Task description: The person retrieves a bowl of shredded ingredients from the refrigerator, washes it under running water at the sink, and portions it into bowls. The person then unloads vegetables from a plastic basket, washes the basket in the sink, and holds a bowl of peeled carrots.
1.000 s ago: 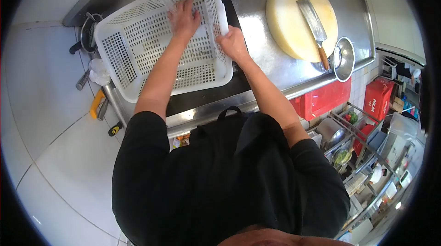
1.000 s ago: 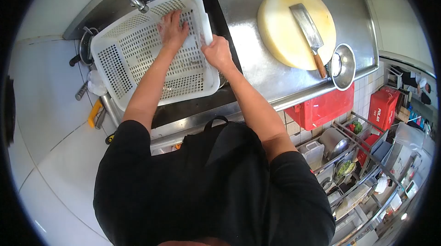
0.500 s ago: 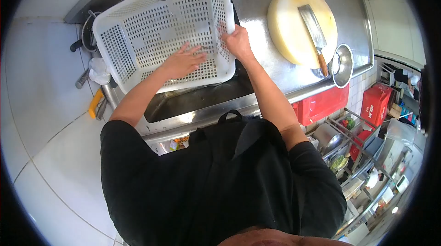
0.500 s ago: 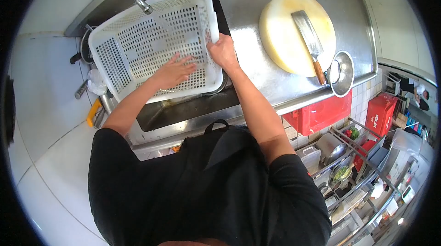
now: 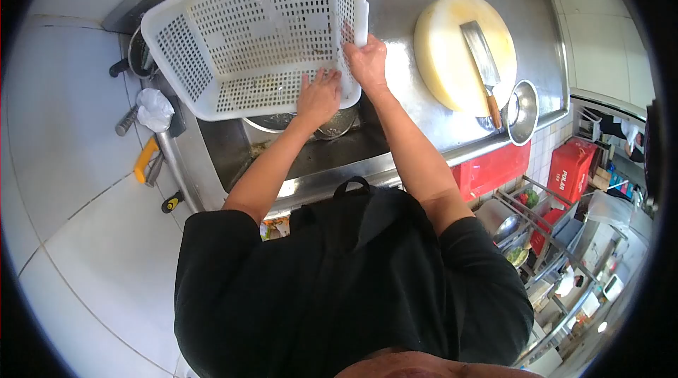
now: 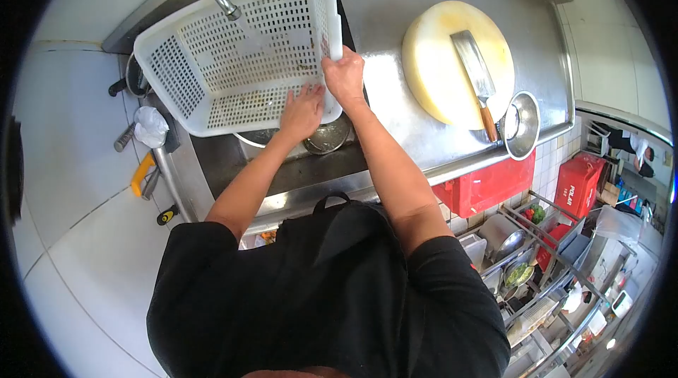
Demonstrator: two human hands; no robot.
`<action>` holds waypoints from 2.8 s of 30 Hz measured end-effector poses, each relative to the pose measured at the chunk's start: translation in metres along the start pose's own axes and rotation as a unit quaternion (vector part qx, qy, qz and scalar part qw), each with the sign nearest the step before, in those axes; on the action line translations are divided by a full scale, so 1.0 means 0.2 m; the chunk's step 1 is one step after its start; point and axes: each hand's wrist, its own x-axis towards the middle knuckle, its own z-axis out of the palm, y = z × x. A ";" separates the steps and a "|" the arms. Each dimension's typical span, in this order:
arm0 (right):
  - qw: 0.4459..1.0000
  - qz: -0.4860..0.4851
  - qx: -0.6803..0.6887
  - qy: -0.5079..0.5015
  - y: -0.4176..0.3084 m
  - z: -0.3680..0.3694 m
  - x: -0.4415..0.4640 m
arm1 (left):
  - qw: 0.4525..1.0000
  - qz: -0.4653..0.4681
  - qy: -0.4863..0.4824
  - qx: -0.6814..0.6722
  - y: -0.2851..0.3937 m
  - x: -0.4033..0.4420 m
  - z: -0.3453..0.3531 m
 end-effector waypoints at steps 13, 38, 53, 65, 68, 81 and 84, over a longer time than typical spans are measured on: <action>0.995 0.053 0.065 0.049 0.22 -0.07 -0.05 | 0.850 -0.133 0.226 -0.457 -0.43 -0.15 -0.46; 0.887 -0.240 -0.118 0.376 -0.67 -1.48 -0.48 | 0.802 -0.228 0.140 -0.534 -1.57 0.65 -0.99; 0.833 -0.460 -0.152 0.268 -0.24 -1.42 -0.55 | 0.960 0.034 0.086 -0.264 -1.04 0.70 -0.96; 0.918 -0.271 -0.041 0.287 -0.10 -1.30 -0.76 | 0.915 0.021 0.124 -0.383 -0.93 0.43 -0.74; 0.916 -0.211 -0.077 0.331 -0.19 -1.37 -0.79 | 0.891 -0.052 0.162 -0.421 -0.60 0.30 -0.67; 0.841 0.003 0.193 0.505 0.20 -2.10 -1.80 | 0.846 0.331 0.013 -0.417 1.05 -0.31 -0.69; 0.824 0.019 0.253 0.507 0.35 -2.35 -2.15 | 0.912 0.226 -0.053 -0.337 1.57 -0.43 -0.64</action>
